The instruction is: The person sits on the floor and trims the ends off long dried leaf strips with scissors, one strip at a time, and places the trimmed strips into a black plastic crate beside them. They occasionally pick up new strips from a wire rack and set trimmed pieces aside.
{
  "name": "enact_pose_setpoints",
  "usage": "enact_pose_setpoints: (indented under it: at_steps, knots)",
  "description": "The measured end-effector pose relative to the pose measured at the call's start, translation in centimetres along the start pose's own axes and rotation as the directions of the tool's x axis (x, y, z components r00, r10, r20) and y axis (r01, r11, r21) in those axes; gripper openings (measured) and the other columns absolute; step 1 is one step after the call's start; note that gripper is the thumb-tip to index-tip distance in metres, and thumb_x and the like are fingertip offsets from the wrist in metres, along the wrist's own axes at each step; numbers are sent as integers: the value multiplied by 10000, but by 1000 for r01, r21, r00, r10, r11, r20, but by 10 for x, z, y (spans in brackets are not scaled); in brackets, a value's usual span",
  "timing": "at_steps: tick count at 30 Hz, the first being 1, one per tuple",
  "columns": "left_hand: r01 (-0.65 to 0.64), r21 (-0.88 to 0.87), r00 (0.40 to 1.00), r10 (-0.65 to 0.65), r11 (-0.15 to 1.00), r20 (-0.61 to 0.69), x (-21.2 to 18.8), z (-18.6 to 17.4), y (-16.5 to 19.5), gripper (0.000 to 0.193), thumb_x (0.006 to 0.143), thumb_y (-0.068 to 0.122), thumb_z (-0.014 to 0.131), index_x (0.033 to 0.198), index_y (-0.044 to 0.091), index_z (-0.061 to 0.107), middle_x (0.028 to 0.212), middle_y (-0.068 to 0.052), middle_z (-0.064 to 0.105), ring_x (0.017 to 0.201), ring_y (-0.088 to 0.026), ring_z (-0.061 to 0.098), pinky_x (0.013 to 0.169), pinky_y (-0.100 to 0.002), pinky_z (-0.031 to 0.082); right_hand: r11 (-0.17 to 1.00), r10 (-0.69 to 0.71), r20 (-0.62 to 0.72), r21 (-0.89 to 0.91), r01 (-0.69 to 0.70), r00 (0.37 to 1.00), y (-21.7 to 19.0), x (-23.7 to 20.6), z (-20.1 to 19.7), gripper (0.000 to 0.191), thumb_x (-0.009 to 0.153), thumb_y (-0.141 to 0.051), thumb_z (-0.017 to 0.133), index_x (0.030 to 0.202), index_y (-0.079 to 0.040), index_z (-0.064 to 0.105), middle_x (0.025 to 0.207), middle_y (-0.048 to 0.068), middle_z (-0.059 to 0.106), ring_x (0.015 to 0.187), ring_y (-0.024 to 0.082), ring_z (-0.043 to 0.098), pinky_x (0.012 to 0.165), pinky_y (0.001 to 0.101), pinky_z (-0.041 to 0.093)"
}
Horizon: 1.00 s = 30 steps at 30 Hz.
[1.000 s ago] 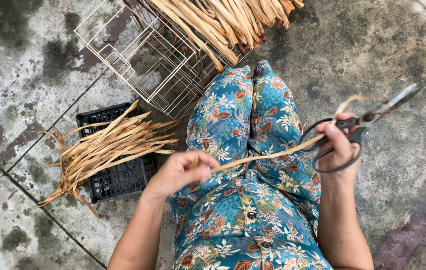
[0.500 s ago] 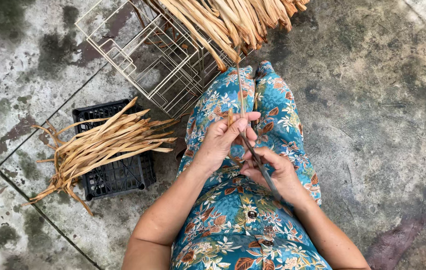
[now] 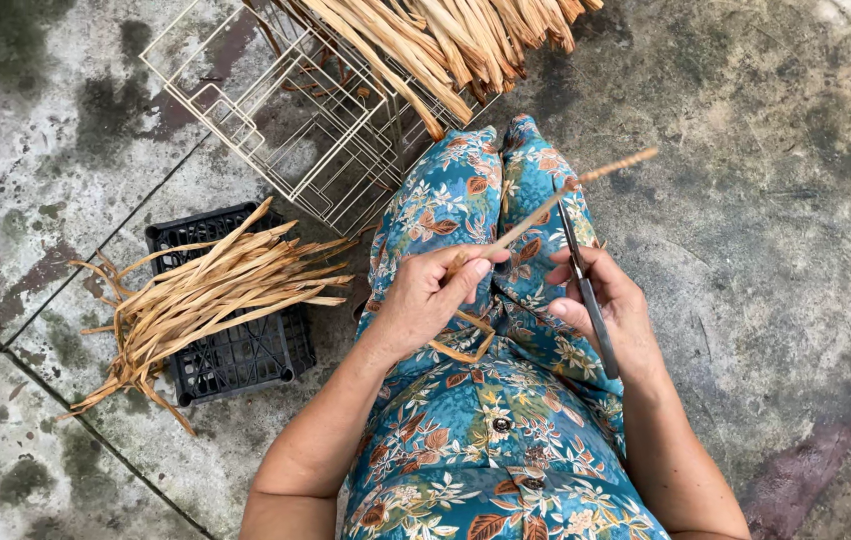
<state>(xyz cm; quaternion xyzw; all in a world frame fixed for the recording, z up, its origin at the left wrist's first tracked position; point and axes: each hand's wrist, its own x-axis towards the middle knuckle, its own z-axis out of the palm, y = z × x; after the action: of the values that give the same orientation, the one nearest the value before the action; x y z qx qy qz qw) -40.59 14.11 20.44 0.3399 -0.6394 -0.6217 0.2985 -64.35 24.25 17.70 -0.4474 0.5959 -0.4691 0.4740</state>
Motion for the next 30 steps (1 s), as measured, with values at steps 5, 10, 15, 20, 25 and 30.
enact_pose_setpoints:
  at_steps: [5, 10, 15, 20, 25, 30]
  knots:
    - [57, 106, 997, -63, 993, 53, 3, 5, 6, 262, 1044, 229, 585, 1224, 129, 747, 757, 49, 651, 659, -17, 589, 588, -221, 522, 998, 15, -31, 58, -13, 999, 8, -3, -2, 502, 780, -214, 870, 1217, -67, 672, 905, -31, 601, 815, 43, 567, 706, 210, 490]
    - [91, 151, 995, -97, 984, 33, 4, 5, -2, 291, 1045, 264, 555, 1225, 137, 745, 667, 48, 606, 622, -34, 622, 565, -232, 511, 997, 71, -113, 3, -71, 991, 18, -2, 0, 407, 772, -191, 875, 1121, -53, 719, 795, -81, 548, 683, 12, 516, 541, 186, 442]
    - [-6, 102, 998, 12, 995, -58, -3, -14, -22, 304, 1077, 295, 554, 1243, 112, 730, 914, -16, 683, 832, -65, 653, 725, -251, 537, 993, 54, -158, 117, -35, 986, 19, 5, -1, 325, 868, -165, 802, 1141, -28, 692, 683, -43, 562, 555, 29, 491, 496, 185, 379]
    - [23, 382, 943, 107, 924, -316, -20, -67, -40, 401, 1116, 380, 522, 1300, 88, 726, 1031, -57, 729, 887, -88, 635, 765, -256, 524, 987, 27, -157, 161, -1, 987, 19, 10, 2, 269, 941, -149, 738, 1161, -15, 663, 694, -19, 572, 555, 38, 492, 507, 197, 397]
    - [-16, 9, 741, 18, 1000, -671, -76, -175, -33, 465, 1159, 376, 379, 1390, 47, 612, 914, -57, 748, 578, -26, 523, 472, -180, 400, 991, -16, -160, 125, 36, 987, 24, 12, 1, 256, 988, -139, 705, 1194, 1, 649, 716, -4, 577, 584, 63, 502, 541, 207, 394]
    - [-246, 560, 121, 598, 791, -792, -164, -260, -12, 372, 1186, 314, 533, 1381, 11, 625, 1197, -146, 699, 934, -168, 681, 829, -311, 595, 982, 15, -150, 190, 14, 989, 30, 15, 4, 233, 1016, -131, 698, 1196, 6, 643, 731, 7, 564, 593, 72, 489, 554, 213, 390]
